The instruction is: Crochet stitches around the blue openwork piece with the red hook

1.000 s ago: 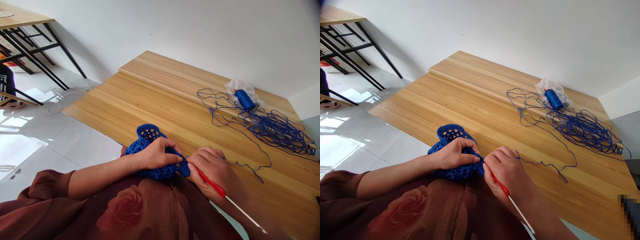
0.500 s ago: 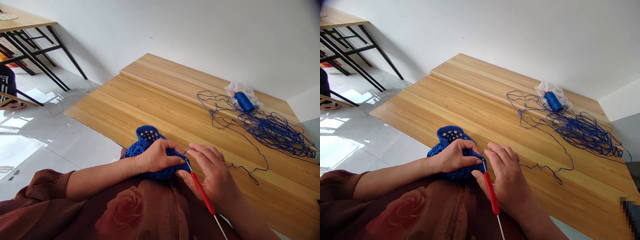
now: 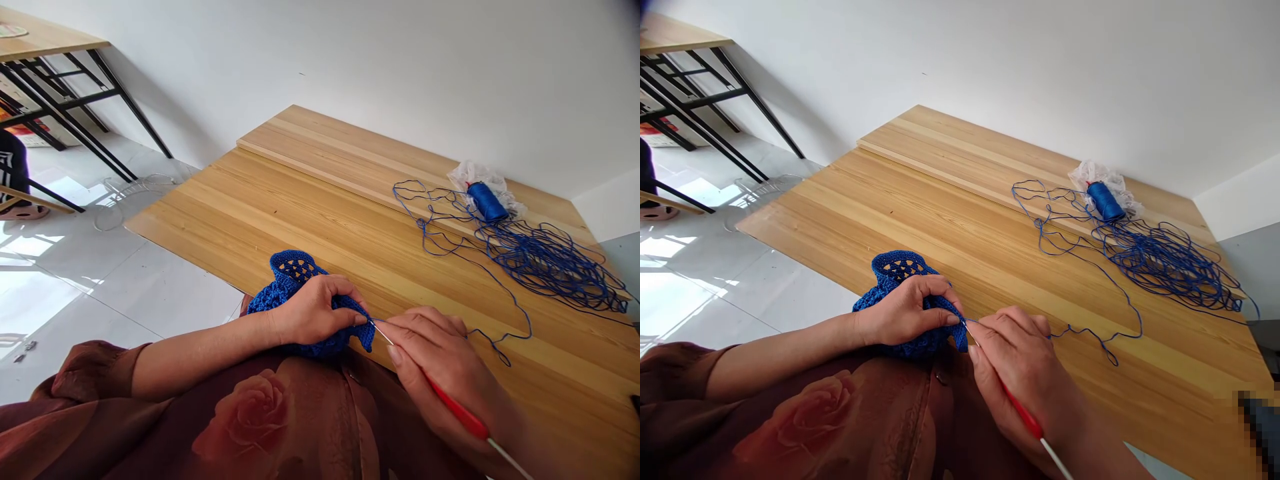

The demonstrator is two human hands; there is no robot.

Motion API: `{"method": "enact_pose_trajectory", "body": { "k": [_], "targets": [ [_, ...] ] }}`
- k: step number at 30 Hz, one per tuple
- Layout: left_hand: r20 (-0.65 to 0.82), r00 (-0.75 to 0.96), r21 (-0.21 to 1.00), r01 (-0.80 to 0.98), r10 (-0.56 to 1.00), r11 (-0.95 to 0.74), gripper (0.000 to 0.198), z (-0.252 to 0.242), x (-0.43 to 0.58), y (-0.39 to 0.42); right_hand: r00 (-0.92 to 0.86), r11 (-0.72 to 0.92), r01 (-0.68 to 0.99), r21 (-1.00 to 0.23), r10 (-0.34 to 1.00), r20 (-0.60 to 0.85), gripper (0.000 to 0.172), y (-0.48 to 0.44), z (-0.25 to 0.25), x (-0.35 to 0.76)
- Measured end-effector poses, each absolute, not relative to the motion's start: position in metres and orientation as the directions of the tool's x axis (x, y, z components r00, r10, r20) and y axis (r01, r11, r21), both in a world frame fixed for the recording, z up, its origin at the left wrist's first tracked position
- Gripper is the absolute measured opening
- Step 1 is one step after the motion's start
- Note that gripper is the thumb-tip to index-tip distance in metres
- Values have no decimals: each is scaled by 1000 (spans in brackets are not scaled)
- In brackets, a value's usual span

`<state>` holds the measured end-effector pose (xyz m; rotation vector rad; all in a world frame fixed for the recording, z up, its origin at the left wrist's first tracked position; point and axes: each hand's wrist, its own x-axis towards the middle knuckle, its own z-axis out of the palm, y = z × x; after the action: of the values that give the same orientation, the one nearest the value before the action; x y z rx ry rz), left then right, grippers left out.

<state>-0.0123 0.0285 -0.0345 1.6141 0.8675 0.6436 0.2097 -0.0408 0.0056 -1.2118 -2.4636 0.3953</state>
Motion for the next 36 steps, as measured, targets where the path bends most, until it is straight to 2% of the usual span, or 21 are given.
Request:
{"method": "enact_pose_trajectory", "body": {
  "k": [3, 5, 7, 9, 11, 14, 18, 21, 26, 32, 36],
  "targets": [
    [-118, 661, 990, 138, 741, 35, 17, -34, -16, 32, -533, 410, 556, -723, 843, 68, 25, -29, 4, 219],
    [-176, 697, 984, 104, 695, 145, 18, -36, -19, 34, -551, 271, 398, -877, 835, 8, 20, -22, -5, 224],
    [-227, 723, 959, 48, 652, 280, 21, -40, -21, 34, -522, 143, 261, -955, 853, -15, 22, -17, -20, 225],
    [-275, 736, 903, -22, 618, 428, 26, -43, -22, 35, -497, 119, 142, -983, 867, 33, 28, -16, -34, 222],
    [-331, 736, 834, -65, 591, 547, 32, -46, -21, 34, -470, 171, 107, -979, 877, 102, 33, -18, -43, 217],
    [-390, 719, 781, -72, 575, 620, 34, -48, -19, 33, -426, 312, 215, -925, 883, 199, 35, -26, -48, 209],
    [-405, 690, 774, -91, 601, 626, 33, -48, -16, 30, -458, 570, 457, -683, 809, 369, 31, -33, -47, 205],
    [-419, 677, 755, -111, 606, 646, 34, -48, -14, 29, -461, 638, 557, -531, 770, 442, 28, -34, -49, 206],
    [-429, 624, 792, -89, 653, 604, 32, -49, -10, 29, -417, 623, 591, -512, 780, 467, 33, -34, -57, 204],
    [-479, 628, 748, -74, 613, 660, 34, -47, -6, 27, -399, 649, 574, -500, 755, 521, 33, -34, -64, 203],
    [-436, 574, 824, -55, 693, 564, 30, -42, -5, 26, -390, 647, 584, -490, 753, 530, 29, -32, -61, 206]
  ]
}}
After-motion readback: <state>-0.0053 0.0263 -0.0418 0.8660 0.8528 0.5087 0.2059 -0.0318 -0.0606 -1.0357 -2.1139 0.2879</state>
